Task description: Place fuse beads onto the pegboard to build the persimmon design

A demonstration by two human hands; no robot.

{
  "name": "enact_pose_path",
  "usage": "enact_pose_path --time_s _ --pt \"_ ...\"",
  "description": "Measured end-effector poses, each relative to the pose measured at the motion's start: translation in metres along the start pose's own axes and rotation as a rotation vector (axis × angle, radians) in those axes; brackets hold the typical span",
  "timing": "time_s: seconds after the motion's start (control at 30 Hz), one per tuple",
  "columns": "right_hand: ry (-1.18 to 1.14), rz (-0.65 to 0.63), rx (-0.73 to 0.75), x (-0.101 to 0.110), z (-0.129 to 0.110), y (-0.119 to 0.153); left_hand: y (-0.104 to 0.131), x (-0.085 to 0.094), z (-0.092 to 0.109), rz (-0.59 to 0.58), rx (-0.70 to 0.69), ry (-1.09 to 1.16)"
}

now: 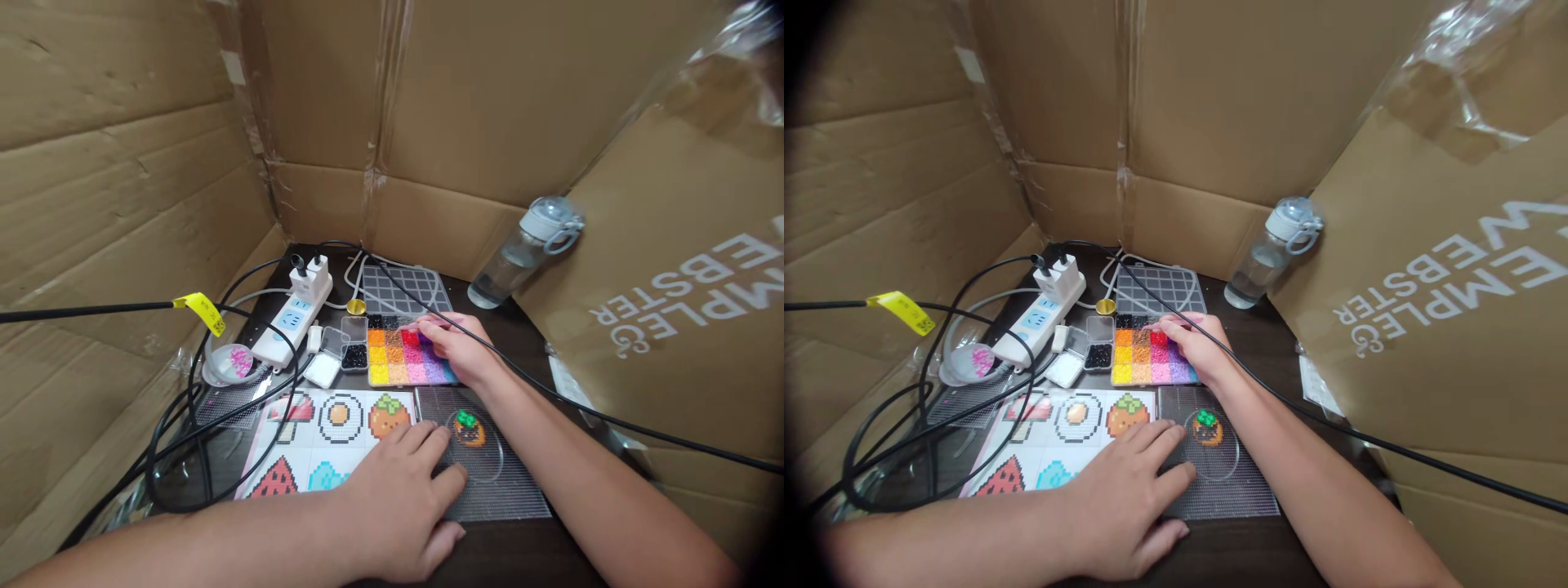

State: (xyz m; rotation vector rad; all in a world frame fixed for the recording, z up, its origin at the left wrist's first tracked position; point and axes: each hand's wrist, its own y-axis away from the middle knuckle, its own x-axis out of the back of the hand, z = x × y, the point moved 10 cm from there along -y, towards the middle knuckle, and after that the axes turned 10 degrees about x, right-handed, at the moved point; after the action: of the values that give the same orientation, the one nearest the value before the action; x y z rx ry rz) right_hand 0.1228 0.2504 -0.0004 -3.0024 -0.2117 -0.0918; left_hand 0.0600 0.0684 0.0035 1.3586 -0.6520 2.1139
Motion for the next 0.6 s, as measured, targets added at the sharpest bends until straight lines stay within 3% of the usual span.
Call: enact_pose_path --time_s 0.3,0.47,0.6 --pt "-0.186 0.113 -0.116 0.049 -0.001 0.032 0.000 0.001 0.000 0.028 0.004 0.015" --pt "-0.124 0.265 -0.137 0.088 0.005 0.076 0.002 -0.003 0.001 0.038 -0.015 0.001" --pt "-0.094 0.312 -0.124 0.102 0.012 0.114 0.004 -0.003 0.004 0.070 -0.038 -0.020"
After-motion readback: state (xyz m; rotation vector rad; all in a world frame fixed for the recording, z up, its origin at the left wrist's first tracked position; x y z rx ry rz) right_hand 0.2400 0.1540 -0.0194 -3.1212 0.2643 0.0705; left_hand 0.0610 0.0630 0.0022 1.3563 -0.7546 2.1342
